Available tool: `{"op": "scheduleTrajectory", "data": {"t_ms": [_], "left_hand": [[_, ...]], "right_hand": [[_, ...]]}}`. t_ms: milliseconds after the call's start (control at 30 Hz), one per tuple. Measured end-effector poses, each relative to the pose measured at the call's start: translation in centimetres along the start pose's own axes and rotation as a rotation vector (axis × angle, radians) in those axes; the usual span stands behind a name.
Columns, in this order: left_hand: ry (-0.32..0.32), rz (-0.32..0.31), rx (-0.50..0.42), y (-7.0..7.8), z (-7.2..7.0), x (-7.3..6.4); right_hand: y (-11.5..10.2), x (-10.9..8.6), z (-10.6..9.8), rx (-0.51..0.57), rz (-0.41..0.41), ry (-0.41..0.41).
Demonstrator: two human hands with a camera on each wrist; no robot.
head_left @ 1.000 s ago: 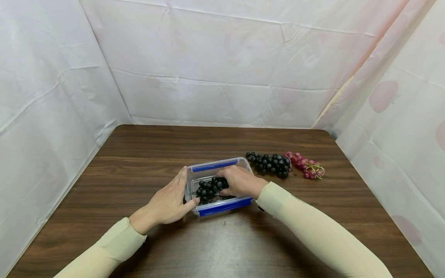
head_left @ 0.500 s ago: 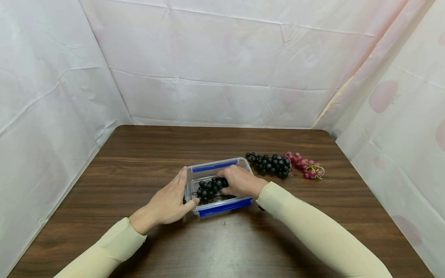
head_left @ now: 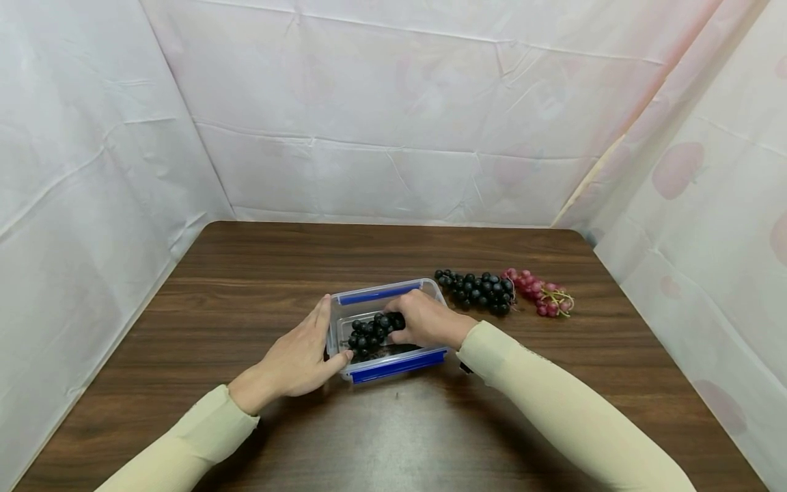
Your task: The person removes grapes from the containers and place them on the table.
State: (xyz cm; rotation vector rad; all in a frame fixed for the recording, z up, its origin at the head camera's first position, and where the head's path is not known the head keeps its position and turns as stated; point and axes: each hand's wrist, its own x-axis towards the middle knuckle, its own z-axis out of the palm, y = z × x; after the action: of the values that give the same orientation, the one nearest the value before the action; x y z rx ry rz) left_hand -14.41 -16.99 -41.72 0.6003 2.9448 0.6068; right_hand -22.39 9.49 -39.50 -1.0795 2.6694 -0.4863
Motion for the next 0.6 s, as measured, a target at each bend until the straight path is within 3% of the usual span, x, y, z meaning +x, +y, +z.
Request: {"op": "scheduleTrajectory", "data": {"t_ms": [600], "left_hand": [[0.008, 0.005, 0.009, -0.01, 0.03, 0.00]], "right_hand": [[0.51, -0.47, -0.13, 0.123, -0.059, 0.074]]}}
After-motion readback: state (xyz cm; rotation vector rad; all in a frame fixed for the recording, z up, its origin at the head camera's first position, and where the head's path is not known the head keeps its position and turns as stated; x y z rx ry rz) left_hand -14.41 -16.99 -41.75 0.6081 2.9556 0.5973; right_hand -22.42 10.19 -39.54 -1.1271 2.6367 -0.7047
